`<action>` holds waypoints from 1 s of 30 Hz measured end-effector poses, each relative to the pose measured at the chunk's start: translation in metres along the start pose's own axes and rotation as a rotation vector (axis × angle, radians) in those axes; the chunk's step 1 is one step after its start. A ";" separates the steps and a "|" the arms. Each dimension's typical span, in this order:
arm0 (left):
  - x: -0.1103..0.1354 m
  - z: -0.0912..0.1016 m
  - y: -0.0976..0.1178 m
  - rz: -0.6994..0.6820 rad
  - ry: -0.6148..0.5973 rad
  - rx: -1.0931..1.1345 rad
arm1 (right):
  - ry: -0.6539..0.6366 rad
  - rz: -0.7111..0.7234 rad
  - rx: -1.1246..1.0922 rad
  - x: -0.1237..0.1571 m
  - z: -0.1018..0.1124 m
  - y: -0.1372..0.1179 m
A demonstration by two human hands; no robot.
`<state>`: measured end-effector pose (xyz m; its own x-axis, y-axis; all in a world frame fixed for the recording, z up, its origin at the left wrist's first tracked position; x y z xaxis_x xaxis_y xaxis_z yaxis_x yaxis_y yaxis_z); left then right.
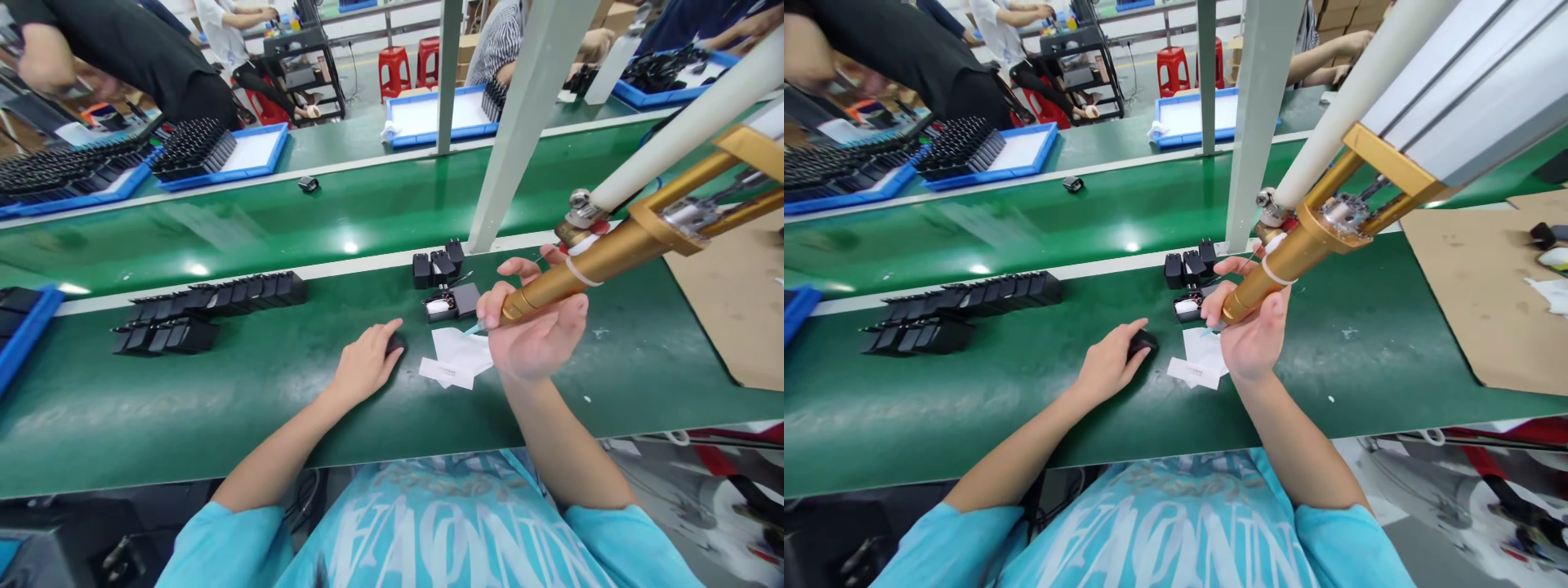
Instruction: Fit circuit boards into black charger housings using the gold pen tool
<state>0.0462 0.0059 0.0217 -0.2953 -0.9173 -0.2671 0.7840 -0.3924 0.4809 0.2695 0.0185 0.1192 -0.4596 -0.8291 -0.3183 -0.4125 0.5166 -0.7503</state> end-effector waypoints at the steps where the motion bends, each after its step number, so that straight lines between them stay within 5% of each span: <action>1: -0.002 0.004 -0.006 0.089 0.018 0.165 | 0.004 0.003 -0.002 0.000 0.000 0.000; 6: -0.005 0.014 -0.022 0.463 -0.025 1.014 | 0.011 0.033 -0.042 -0.003 0.004 0.001; 11: -0.004 0.032 -0.029 0.500 -0.001 1.176 | 0.069 0.024 -0.046 -0.004 0.010 0.001; 15: 0.008 0.059 -0.065 0.440 0.198 0.800 | 0.071 -0.070 -0.024 0.001 0.005 -0.003; 18: 0.022 0.090 -0.101 0.373 0.345 0.113 | 0.094 -0.117 0.013 0.006 0.003 -0.008; 22: 0.035 0.127 -0.154 0.435 0.345 -0.640 | 0.157 -0.173 0.052 0.008 0.006 -0.006; 27: 0.045 0.160 -0.206 0.522 0.280 -0.904 | 0.146 -0.135 -0.012 0.003 0.006 0.001; 30: 0.046 0.174 -0.214 0.519 0.389 -0.903 | 0.093 -0.046 -0.065 -0.003 0.007 0.004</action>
<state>-0.2306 0.0360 0.0515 0.2509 -0.8100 -0.5300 0.9191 0.3711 -0.1320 0.2749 0.0217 0.1132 -0.5082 -0.8308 -0.2270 -0.4840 0.4935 -0.7226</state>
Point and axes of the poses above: each hand's wrist, its own x-axis away from the middle knuckle, its own z-axis out of the back of the hand, y = z × x, the point moved 7 cm from there along -x, towards the middle knuckle, and after that the axes turned 8 degrees about y, right-handed, at the moved point
